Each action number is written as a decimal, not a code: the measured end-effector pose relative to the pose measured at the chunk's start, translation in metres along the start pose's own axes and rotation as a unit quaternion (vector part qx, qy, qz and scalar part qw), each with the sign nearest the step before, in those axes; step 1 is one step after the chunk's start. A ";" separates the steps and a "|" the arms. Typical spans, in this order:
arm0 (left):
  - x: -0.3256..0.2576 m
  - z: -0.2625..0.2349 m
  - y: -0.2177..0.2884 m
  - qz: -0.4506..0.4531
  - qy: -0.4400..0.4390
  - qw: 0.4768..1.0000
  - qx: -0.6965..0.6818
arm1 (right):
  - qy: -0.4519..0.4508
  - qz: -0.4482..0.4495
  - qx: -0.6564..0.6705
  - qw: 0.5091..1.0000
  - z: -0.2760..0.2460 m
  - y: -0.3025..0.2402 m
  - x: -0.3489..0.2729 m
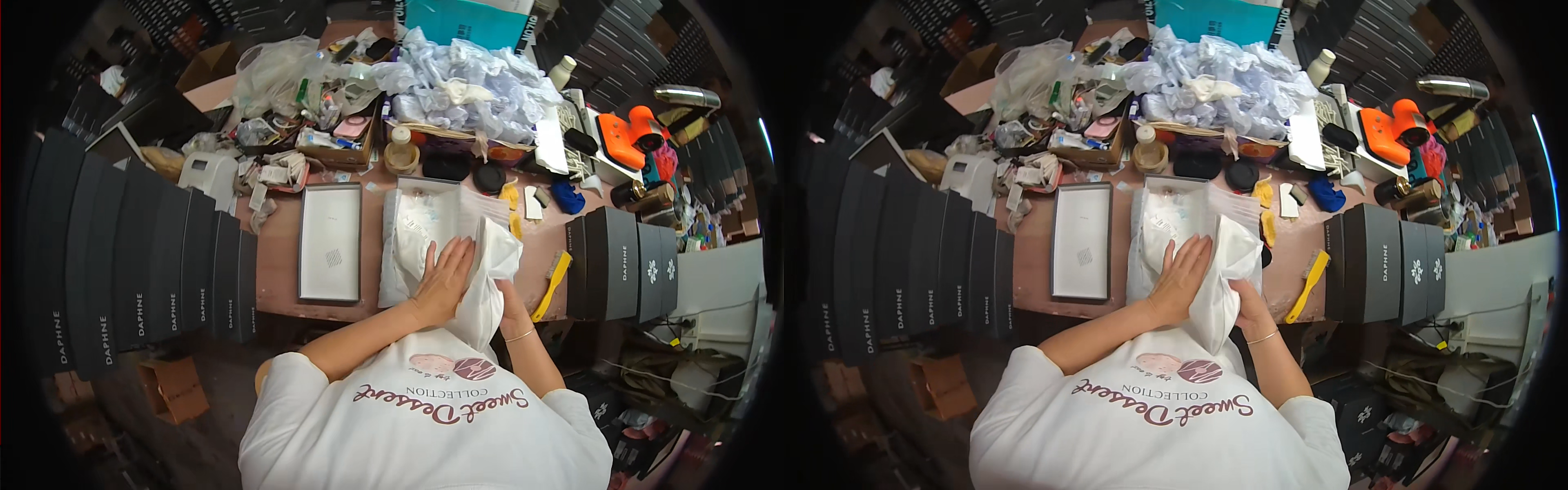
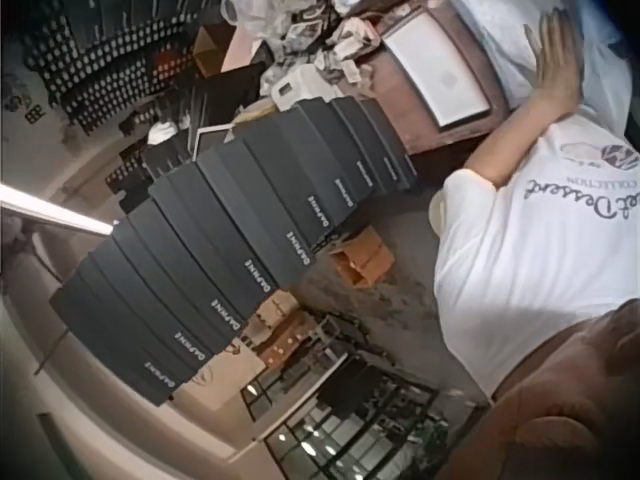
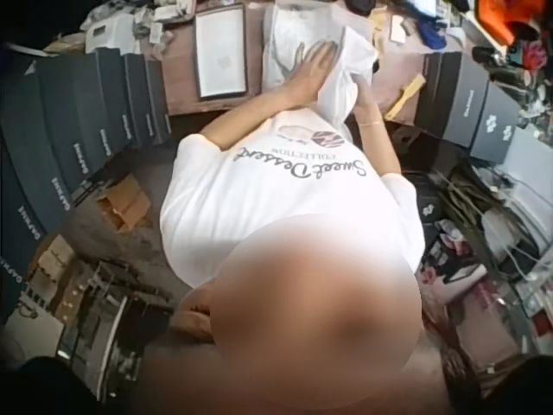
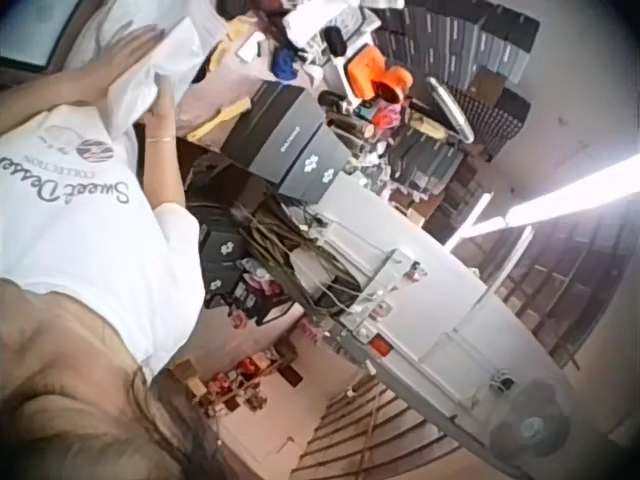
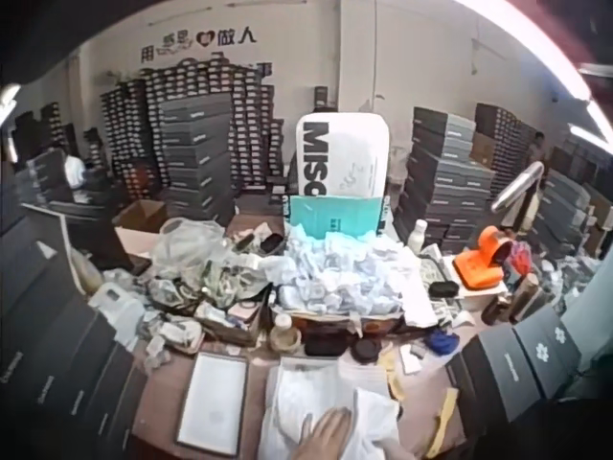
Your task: Inspecting, brushing, and packing finished shoes into boxes.
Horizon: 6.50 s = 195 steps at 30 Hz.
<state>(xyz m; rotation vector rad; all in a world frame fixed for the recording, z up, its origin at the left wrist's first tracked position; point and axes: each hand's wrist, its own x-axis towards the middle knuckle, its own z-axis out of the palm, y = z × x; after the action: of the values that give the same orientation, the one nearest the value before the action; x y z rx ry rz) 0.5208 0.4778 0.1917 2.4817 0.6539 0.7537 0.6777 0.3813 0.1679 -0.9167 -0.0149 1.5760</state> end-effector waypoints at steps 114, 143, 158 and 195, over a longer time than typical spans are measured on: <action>0.011 0.018 -0.129 -0.376 -0.133 0.817 -0.416 | 0.082 -0.309 -0.712 0.625 -0.008 0.078 0.156; -0.146 0.016 -0.174 -0.439 0.005 0.899 0.000 | -0.043 -0.246 -0.890 0.382 0.028 0.061 0.104; -0.048 -0.017 -0.004 -0.387 0.014 0.624 -0.679 | -0.072 -0.167 -0.133 0.974 -0.004 -0.023 0.054; 0.088 0.083 -0.041 0.263 -0.457 0.828 0.193 | -0.117 -0.375 0.214 0.895 -0.079 0.040 -0.069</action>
<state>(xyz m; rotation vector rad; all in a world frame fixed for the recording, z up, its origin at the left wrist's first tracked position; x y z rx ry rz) 0.6237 0.5347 0.1416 2.9765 -0.2843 -0.5177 0.6837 0.2758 0.1309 -0.2948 -0.1665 0.8932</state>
